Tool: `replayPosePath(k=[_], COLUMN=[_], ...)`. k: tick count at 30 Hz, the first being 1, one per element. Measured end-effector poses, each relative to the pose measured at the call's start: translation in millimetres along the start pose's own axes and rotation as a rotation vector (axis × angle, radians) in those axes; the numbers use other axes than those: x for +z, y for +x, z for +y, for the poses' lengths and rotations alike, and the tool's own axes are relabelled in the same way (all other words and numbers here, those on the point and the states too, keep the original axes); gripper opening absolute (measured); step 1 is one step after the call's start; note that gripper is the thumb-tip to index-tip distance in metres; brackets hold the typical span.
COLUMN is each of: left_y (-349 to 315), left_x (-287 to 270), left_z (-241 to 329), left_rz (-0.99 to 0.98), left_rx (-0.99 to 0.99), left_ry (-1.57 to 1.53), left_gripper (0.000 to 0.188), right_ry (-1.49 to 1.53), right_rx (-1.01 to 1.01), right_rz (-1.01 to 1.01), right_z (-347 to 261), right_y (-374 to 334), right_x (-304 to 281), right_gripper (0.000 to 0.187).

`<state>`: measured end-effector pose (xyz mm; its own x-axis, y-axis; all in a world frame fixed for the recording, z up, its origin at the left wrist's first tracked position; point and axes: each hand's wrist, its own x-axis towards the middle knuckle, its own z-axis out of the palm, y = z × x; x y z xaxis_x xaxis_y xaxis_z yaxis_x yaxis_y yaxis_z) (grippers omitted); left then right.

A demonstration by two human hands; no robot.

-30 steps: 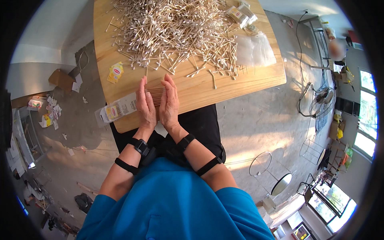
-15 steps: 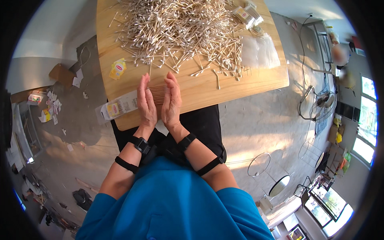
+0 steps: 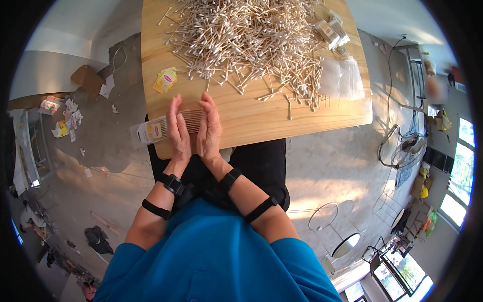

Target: The person is packaging cotton swabs into plastic bags.

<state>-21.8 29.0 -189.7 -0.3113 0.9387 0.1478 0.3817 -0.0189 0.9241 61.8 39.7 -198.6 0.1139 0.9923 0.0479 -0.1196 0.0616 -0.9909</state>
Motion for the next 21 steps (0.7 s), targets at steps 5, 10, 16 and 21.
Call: replayPosePath(k=[5, 10, 16, 21], left_y=[0.8, -0.7, -0.2, 2.9], left_x=[-4.3, -2.8, -4.5, -26.4], left_z=[5.0, 2.5, 2.7, 21.2], left_rz=[-0.039, -0.011, -0.002, -0.013], left_rx=[-0.033, -0.016, -0.02, 0.036], left_ry=[0.034, 0.033, -0.03, -0.036], left_gripper=[0.045, 0.045, 0.045, 0.046], right_ry=[0.141, 0.326, 0.013, -0.735], right_rx=[0.021, 0.133, 0.045, -0.33], right_rz=[0.002, 0.038, -0.05, -0.462], right_z=[1.9, -0.4, -14.6, -31.9], right_y=[1.5, 4.1, 4.6, 3.0], right_x=[-1.8, -11.0, -32.9, -45.2], right_gripper=[0.023, 0.022, 0.025, 0.051])
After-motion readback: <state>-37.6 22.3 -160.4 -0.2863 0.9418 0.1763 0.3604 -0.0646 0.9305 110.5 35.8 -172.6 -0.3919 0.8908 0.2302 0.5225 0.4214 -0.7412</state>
